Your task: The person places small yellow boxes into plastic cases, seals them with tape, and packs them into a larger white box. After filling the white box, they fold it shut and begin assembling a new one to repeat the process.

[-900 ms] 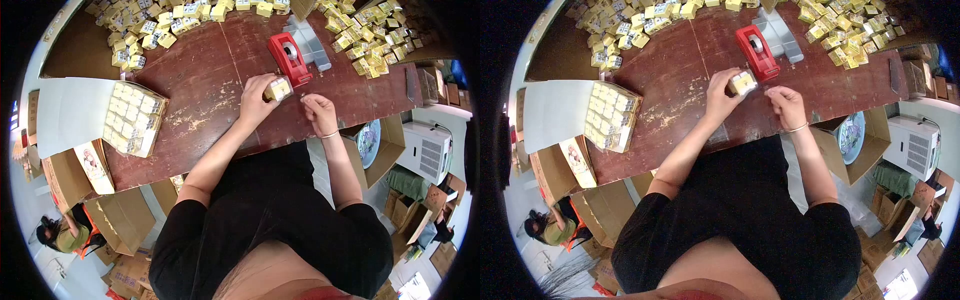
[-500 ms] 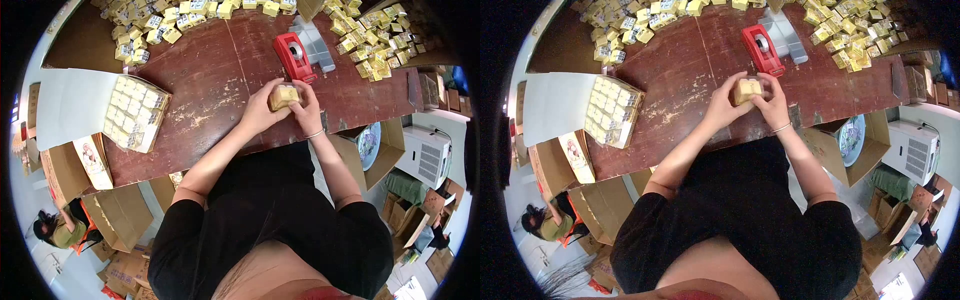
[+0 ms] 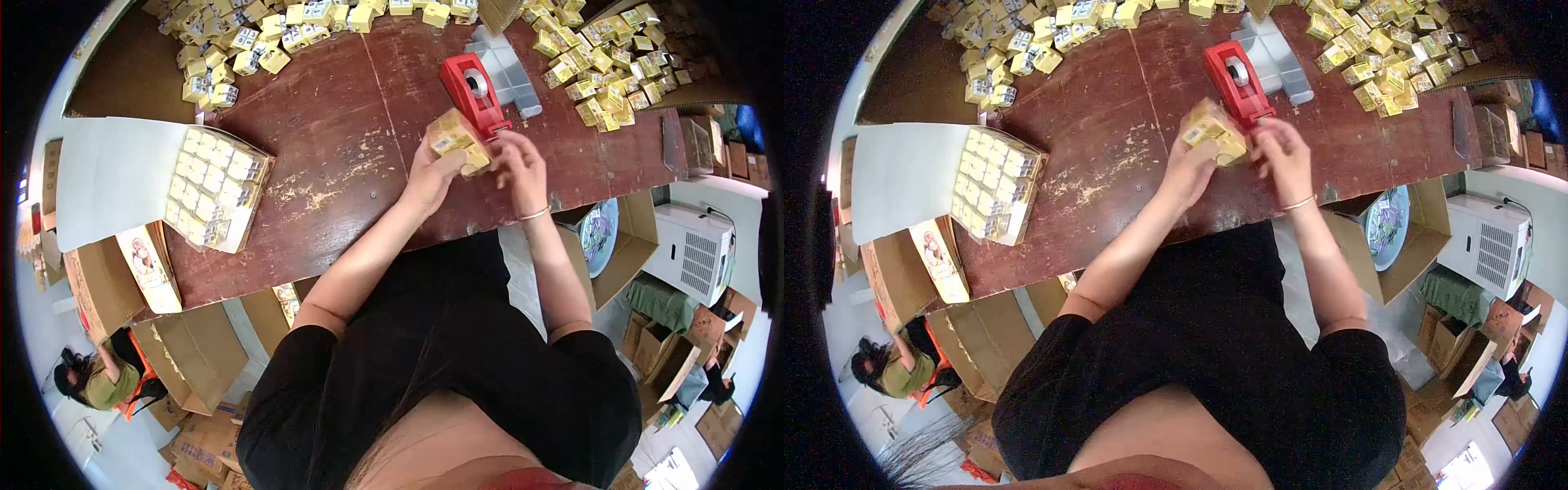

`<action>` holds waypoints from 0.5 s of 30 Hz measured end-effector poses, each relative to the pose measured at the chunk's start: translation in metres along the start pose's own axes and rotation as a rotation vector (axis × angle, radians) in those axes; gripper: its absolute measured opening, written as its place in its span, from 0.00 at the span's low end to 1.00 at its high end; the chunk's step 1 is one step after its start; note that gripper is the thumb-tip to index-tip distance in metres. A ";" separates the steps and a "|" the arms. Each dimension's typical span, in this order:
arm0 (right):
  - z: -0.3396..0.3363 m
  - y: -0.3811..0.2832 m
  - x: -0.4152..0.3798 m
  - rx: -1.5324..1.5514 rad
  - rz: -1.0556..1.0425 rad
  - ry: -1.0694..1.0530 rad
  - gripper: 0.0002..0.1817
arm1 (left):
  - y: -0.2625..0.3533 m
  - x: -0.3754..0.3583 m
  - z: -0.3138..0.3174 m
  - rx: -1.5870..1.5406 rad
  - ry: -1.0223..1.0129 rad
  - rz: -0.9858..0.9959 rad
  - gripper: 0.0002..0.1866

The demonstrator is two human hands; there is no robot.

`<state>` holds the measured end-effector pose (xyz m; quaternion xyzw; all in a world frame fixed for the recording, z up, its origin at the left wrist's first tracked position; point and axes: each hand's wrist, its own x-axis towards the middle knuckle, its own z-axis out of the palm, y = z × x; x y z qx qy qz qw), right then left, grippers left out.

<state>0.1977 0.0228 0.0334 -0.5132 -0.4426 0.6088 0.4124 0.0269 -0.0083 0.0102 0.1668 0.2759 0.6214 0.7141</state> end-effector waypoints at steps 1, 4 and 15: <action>-0.011 -0.004 0.012 -0.081 -0.020 0.121 0.13 | 0.001 0.004 0.001 0.123 -0.021 0.037 0.29; -0.020 0.000 0.053 -0.669 -0.457 0.088 0.10 | -0.002 0.016 -0.002 0.412 -0.090 0.037 0.30; -0.029 0.004 0.051 -0.453 -0.446 0.115 0.07 | -0.014 0.027 -0.008 0.591 -0.313 0.007 0.42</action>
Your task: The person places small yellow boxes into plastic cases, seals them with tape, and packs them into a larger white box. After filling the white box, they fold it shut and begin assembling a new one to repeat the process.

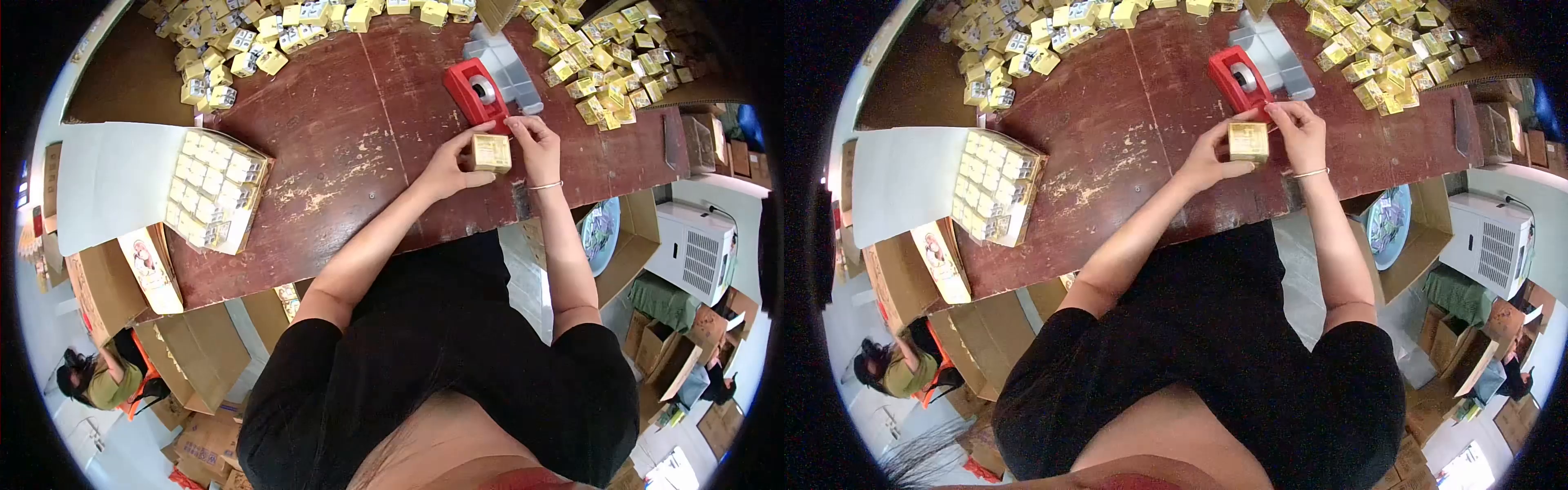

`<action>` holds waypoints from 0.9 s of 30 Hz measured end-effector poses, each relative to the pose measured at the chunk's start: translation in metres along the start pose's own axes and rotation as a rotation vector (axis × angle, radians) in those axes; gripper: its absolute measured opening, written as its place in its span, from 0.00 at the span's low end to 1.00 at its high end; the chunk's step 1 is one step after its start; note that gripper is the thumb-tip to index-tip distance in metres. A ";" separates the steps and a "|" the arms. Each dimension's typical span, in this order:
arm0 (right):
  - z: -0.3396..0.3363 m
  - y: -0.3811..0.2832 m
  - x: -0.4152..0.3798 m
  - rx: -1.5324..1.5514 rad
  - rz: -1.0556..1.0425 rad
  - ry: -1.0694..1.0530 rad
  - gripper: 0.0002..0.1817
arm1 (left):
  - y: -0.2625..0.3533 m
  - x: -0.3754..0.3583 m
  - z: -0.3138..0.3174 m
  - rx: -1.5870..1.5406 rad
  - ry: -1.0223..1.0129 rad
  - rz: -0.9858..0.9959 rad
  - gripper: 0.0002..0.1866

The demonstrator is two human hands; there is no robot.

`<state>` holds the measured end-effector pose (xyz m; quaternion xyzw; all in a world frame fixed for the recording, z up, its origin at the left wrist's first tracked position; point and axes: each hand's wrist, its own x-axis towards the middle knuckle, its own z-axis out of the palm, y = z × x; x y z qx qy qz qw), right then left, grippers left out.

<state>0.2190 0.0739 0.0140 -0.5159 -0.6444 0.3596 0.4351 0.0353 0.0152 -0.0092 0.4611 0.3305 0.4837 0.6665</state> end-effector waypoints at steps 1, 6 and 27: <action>-0.001 -0.004 -0.002 0.108 0.088 -0.019 0.07 | -0.002 0.003 0.000 0.074 -0.044 0.013 0.43; -0.012 -0.028 -0.008 0.367 0.389 -0.006 0.08 | 0.004 0.013 -0.007 0.318 -0.124 0.095 0.40; 0.019 -0.054 -0.072 0.641 0.638 -0.252 0.07 | 0.028 -0.039 -0.014 0.846 0.425 0.291 0.31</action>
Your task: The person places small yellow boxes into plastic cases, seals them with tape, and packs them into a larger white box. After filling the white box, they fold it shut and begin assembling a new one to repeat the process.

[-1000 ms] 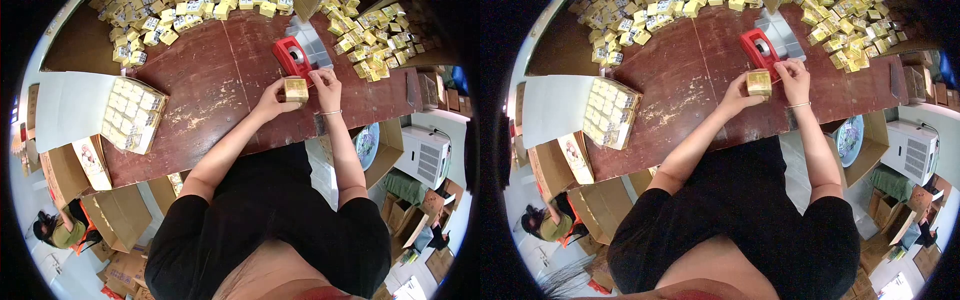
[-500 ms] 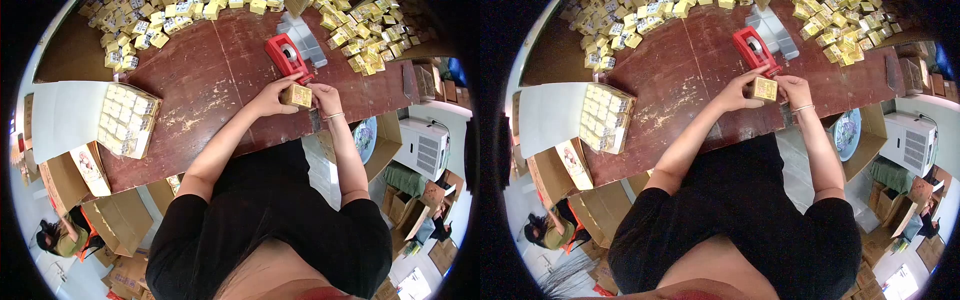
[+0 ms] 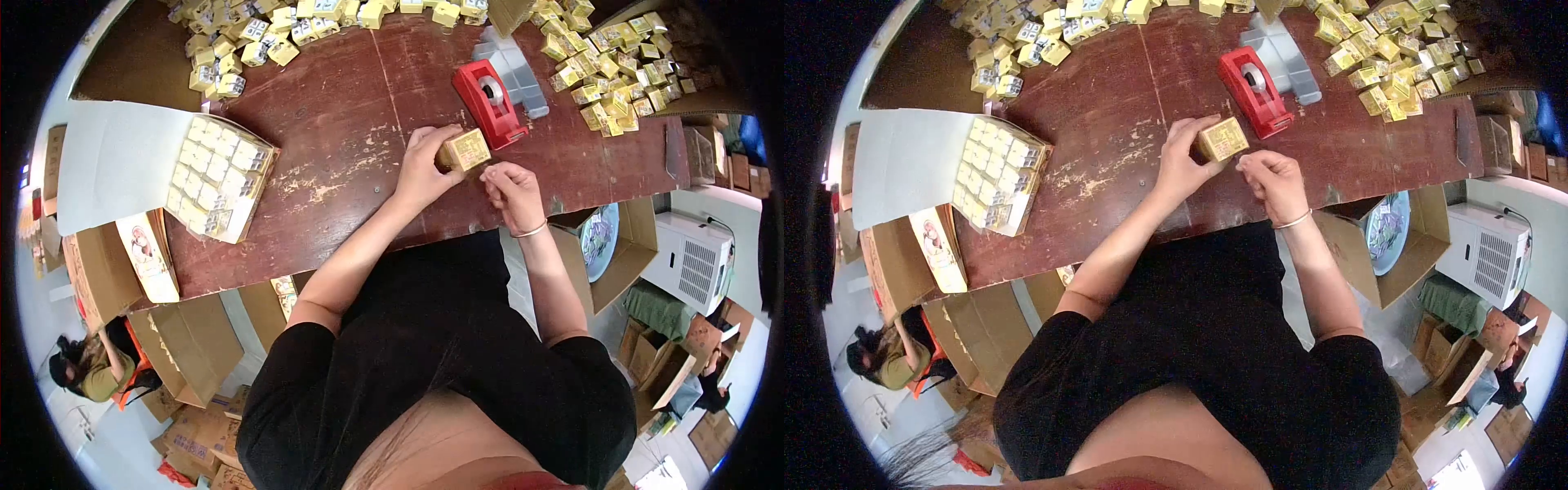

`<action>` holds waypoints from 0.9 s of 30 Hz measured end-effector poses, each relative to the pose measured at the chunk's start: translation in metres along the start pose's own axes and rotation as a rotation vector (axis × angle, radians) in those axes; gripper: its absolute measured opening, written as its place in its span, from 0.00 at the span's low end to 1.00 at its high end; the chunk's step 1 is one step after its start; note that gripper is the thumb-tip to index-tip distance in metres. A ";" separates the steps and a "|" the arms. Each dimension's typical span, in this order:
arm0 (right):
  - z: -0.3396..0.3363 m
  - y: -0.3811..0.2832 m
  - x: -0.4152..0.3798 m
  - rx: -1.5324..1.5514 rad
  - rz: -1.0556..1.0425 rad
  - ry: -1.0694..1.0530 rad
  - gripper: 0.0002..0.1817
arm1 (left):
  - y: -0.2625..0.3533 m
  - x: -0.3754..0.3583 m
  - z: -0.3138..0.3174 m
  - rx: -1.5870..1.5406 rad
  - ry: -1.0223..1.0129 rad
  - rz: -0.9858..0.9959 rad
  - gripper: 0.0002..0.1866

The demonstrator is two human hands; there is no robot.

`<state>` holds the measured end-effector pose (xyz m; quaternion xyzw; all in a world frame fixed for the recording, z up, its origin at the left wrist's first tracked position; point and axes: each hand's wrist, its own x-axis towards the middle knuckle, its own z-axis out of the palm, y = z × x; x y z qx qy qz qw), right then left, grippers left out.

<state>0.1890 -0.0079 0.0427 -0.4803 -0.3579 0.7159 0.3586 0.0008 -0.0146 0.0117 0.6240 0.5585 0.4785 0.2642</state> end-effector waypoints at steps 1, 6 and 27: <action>0.003 0.004 0.005 -0.005 0.003 -0.009 0.07 | 0.000 -0.001 -0.003 0.003 0.010 -0.004 0.31; 0.031 0.002 0.020 -0.162 0.143 -0.056 0.11 | 0.000 -0.012 -0.024 0.093 0.085 0.114 0.29; 0.166 -0.005 0.007 -0.949 -0.855 -0.932 0.26 | 0.013 -0.123 -0.241 -0.714 0.232 -0.709 0.25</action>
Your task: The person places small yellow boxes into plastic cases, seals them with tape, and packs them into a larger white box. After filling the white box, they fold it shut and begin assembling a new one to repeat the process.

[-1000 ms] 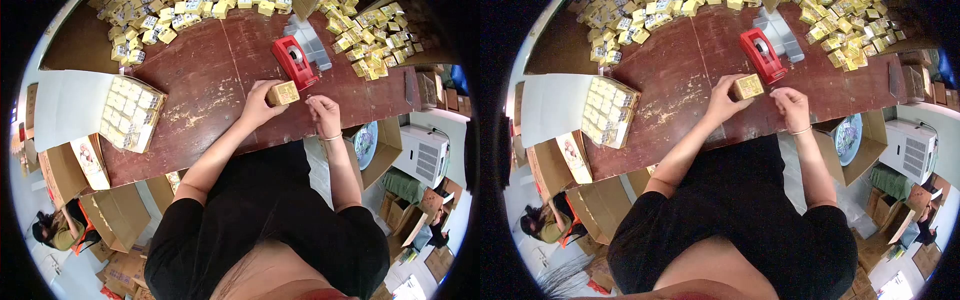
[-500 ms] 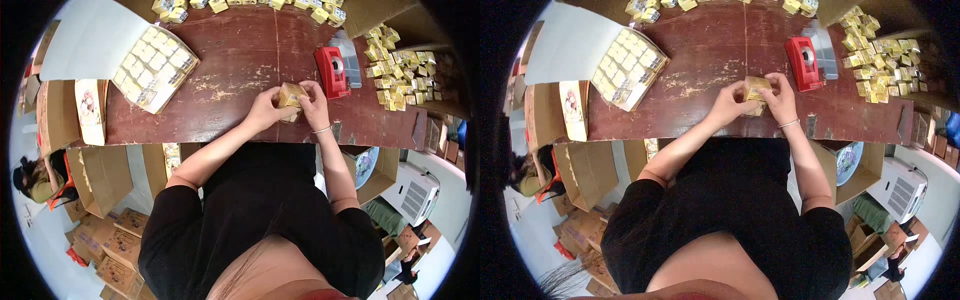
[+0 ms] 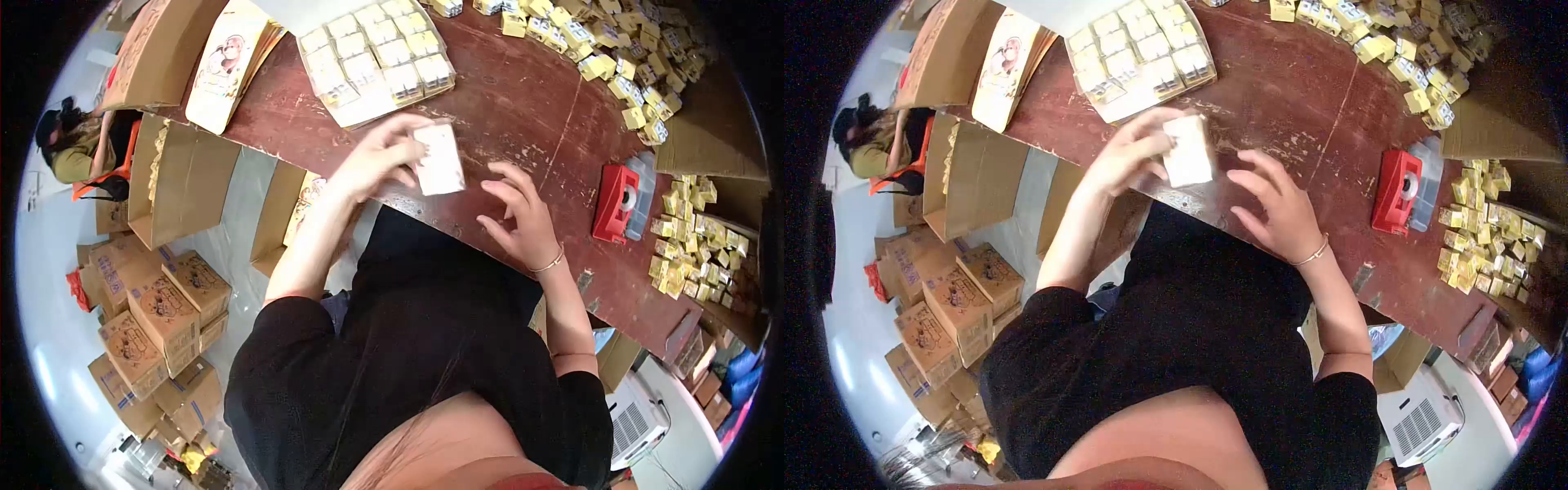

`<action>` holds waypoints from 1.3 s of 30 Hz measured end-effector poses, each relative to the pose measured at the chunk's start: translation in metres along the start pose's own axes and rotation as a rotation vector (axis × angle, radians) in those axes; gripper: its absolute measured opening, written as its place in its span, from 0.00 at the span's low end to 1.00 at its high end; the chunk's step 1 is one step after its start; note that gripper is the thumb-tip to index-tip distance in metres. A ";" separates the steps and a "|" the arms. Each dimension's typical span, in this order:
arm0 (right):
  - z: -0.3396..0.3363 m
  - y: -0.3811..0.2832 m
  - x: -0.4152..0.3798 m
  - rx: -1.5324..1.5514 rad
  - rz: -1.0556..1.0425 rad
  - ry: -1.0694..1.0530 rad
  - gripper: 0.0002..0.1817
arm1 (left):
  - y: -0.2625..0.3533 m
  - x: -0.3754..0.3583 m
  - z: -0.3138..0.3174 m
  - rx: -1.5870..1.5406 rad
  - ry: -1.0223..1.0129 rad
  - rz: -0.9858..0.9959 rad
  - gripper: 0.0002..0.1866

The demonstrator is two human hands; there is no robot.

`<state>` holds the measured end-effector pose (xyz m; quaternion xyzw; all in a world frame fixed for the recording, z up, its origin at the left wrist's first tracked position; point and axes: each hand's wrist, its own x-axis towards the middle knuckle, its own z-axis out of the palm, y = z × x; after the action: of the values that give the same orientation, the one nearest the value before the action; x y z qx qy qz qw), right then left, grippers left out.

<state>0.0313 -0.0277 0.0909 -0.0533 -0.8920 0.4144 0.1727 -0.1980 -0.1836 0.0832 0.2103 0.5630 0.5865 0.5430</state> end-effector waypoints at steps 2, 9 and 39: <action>-0.001 0.006 -0.007 0.092 0.139 0.082 0.23 | 0.015 -0.009 -0.038 0.429 0.294 0.261 0.25; -0.003 0.021 -0.017 0.106 0.232 0.154 0.15 | -0.010 0.022 -0.055 0.931 0.693 0.631 0.26; -0.191 0.237 -0.172 -0.587 1.120 0.730 0.25 | -0.030 0.015 -0.087 1.217 0.665 0.714 0.37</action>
<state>0.2477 0.2239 -0.0200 -0.6805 -0.6909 0.1402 0.1999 -0.2656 -0.2146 0.0269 0.4529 0.8172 0.3458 -0.0870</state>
